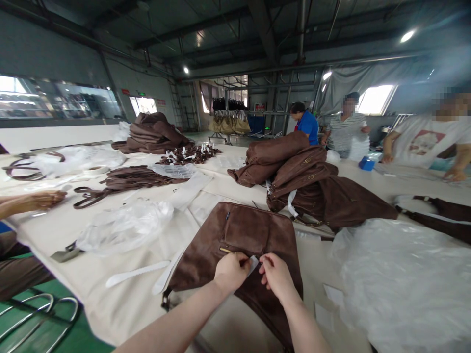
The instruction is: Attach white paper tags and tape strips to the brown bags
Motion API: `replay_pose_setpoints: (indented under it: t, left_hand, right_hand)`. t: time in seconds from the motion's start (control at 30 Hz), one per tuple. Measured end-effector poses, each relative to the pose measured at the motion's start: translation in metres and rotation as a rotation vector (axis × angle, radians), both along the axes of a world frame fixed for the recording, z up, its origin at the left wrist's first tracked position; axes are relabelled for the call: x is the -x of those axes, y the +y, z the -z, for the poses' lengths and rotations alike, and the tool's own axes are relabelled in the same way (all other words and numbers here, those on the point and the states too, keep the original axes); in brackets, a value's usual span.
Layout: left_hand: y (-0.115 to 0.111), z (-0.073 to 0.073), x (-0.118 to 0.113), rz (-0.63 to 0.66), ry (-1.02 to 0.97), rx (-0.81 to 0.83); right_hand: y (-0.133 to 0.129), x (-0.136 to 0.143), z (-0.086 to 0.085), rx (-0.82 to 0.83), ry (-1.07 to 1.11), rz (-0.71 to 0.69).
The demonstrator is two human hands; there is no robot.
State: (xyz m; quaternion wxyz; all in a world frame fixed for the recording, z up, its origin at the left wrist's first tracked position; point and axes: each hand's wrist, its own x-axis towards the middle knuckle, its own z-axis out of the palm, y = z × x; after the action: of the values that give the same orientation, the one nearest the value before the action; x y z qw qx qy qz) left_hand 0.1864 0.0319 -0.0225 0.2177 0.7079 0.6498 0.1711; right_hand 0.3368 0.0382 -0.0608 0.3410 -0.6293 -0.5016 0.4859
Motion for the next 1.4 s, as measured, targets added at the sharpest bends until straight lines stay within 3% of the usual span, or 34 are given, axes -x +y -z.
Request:
replay_pose_setpoints:
  t: [0.4,0.6,0.67,0.8,0.93,1.03,1.13,1.2,1.3,1.4]
  left_hand:
    - [0.012,0.005,-0.005,-0.049,-0.066,0.066]
    - [0.006,-0.003,-0.005,-0.039,-0.038,0.014]
    - [-0.002,-0.002,-0.007,0.004,0.028,-0.118]
    - [-0.019,0.011,-0.013,0.231,0.317,-0.444]
    - [-0.026,0.024,-0.015,0.372,0.583,-0.552]
    - [-0.029,0.028,-0.015,0.405,0.642,-0.552]
    - [-0.032,0.025,-0.014,0.399,0.528,-0.444]
    - [-0.032,0.019,-0.011,0.305,0.258,-0.287]
    - [-0.024,0.009,-0.003,0.109,-0.306,0.158]
    - [-0.012,0.008,0.006,0.079,-0.645,0.563]
  right_hand:
    - [-0.006,0.006,-0.003,0.210,0.169,-0.130]
    - [-0.005,0.010,0.003,0.096,0.296,-0.051]
    - [-0.005,0.010,0.005,0.053,0.289,-0.041]
    - [-0.004,0.011,0.010,0.018,0.297,-0.017]
    - [-0.004,0.009,0.010,0.013,0.331,-0.010]
    - [-0.004,0.009,0.009,0.028,0.380,-0.019]
    - [-0.005,0.009,0.009,0.002,0.358,-0.024]
    - [-0.006,0.009,0.010,-0.044,0.314,-0.027]
    - [-0.007,0.009,0.009,-0.065,0.302,-0.054]
    - [-0.008,0.009,0.005,-0.054,0.297,-0.084]
